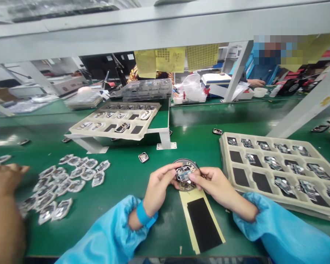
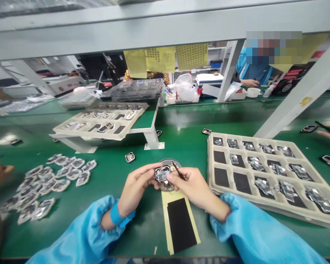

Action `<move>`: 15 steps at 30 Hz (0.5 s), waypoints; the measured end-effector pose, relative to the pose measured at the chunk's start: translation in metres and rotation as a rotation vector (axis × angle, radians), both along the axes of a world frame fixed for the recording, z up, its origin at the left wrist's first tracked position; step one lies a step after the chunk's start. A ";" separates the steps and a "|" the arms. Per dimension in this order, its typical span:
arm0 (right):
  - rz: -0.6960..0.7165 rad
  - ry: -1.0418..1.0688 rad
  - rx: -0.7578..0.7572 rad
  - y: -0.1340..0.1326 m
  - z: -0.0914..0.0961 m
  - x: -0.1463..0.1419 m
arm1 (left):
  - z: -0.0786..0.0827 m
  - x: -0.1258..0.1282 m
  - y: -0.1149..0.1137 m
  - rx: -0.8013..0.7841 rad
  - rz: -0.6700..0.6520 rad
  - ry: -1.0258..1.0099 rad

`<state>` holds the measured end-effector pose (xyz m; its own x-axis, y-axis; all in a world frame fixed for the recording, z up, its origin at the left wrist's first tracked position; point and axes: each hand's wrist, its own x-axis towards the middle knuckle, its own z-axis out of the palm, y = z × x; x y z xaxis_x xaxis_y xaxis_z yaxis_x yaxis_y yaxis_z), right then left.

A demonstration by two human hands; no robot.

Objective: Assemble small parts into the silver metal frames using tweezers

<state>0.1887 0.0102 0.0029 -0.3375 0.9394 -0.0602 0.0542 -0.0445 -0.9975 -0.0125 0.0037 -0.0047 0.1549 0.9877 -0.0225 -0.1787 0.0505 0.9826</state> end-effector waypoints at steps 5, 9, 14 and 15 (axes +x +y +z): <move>0.010 -0.004 0.008 -0.002 0.000 -0.002 | 0.004 0.000 -0.003 0.049 0.039 0.099; 0.000 -0.001 0.005 -0.002 -0.002 -0.001 | 0.004 0.000 -0.003 0.037 0.048 0.110; -0.026 -0.017 0.011 0.000 -0.003 0.001 | 0.002 -0.001 -0.001 0.013 0.038 0.096; -0.026 -0.024 0.012 0.000 -0.003 0.002 | 0.003 0.000 -0.001 0.007 0.031 0.089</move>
<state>0.1902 0.0105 -0.0001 -0.3120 0.9484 -0.0562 0.0766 -0.0338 -0.9965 -0.0130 0.0027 -0.0018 0.1218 0.9922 -0.0283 -0.0921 0.0397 0.9950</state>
